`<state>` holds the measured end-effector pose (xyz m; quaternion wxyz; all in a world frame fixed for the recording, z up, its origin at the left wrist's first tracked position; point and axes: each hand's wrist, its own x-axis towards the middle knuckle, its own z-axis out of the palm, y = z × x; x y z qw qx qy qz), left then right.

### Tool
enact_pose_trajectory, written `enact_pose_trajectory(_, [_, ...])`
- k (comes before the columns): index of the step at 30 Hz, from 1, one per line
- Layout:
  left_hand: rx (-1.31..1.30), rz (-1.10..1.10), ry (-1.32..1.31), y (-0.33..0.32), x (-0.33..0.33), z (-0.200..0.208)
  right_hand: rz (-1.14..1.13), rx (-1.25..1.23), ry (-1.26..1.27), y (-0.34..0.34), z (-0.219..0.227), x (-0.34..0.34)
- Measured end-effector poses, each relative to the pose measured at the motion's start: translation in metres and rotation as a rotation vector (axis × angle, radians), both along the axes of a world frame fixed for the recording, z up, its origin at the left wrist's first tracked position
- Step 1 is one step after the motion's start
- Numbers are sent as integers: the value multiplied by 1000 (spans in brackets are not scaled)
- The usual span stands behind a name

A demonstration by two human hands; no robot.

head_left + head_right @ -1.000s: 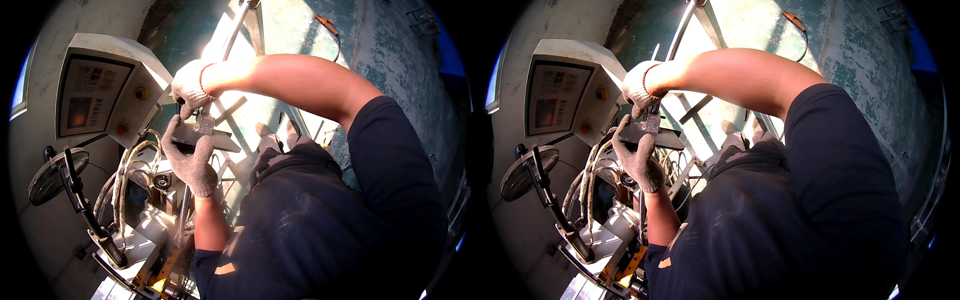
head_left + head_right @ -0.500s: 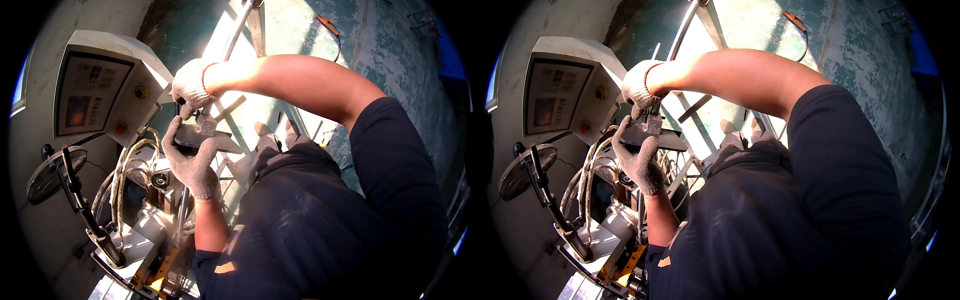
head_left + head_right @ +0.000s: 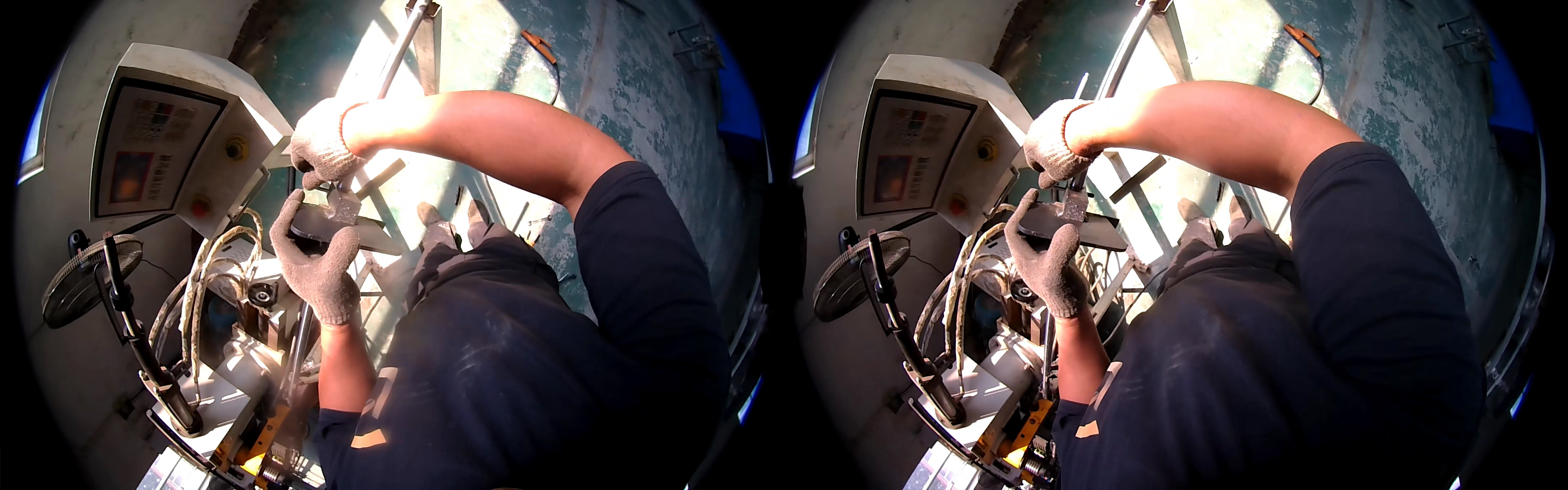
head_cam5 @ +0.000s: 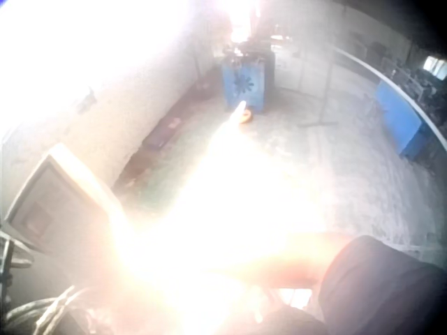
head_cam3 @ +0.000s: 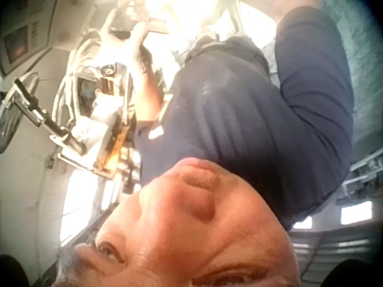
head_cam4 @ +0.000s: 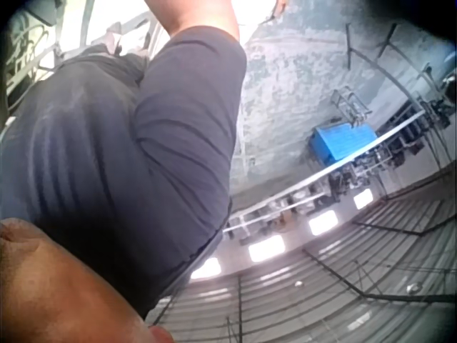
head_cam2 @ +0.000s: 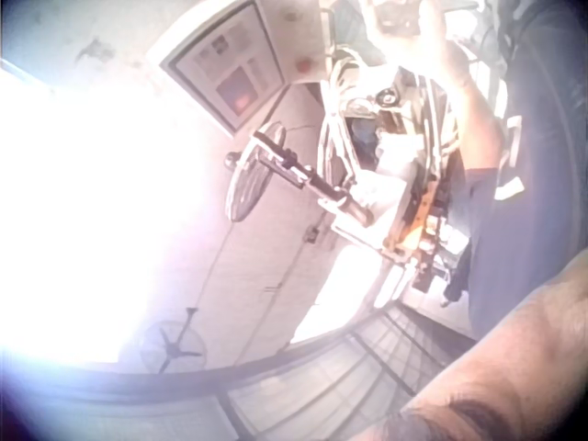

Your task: The person repeatedly feeds long metal rods into a bench grinder, removes them, and uses a caliper to measure the diameter. The person repeats this cycle multiple times while another worker welds nearby.

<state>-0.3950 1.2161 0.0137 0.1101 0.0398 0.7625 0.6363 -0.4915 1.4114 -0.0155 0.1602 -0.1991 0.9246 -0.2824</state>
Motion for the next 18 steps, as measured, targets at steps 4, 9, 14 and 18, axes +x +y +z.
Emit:
enact_pose_trajectory(4, [-45, 17, 46, 0, -2, 0, 16, 20, -5, 0, 2, 0])
enact_pose_trajectory(9, [-94, 26, 137, 2, -4, -3, -3, 6, -11, -1, -3, -1])
enact_pose_trajectory(14, [-43, 37, 40, 0, -7, 0, -38, 30, -64, -2, 5, 2])
enact_pose_trajectory(18, [-37, 36, 43, -3, -9, -3, 2, 170, -50, -9, 19, 2])
